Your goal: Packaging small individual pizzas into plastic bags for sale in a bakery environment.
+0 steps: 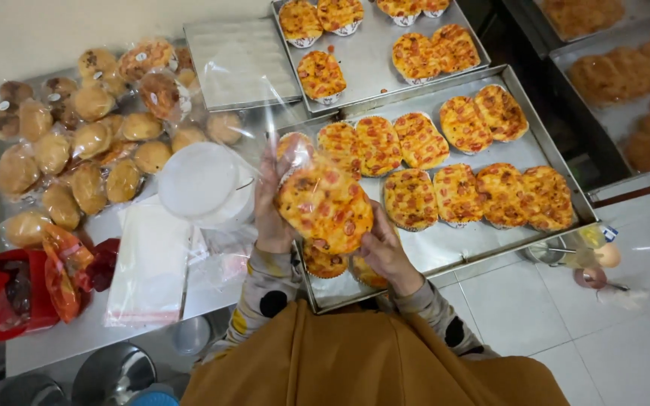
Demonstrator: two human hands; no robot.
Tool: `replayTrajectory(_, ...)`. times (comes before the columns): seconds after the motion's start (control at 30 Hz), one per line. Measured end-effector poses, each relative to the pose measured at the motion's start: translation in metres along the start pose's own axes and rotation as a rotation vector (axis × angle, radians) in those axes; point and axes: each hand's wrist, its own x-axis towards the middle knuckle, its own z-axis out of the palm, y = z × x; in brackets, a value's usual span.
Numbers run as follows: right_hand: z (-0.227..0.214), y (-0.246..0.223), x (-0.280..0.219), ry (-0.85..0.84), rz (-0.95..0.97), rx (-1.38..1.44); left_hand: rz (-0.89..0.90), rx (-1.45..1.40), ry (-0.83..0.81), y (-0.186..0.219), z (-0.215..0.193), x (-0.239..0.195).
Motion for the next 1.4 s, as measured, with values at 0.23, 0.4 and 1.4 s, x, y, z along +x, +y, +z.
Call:
replayTrajectory(0.23,0.048,-0.002,0.012,0.116,-0.171,0.001,-0.087,0.311,0.418,-0.007,0.049,-0.022)
replayTrajectory(0.4,0.079,-0.019,0.021,0.195,-0.272,-0.052,0.167,0.667,0.101,-0.005,0.033,-0.036)
replayTrajectory(1.4,0.056,0.017,0.04,0.228,-0.704,-0.512,1.494,1.579,-0.074,-0.001,0.019,0.005)
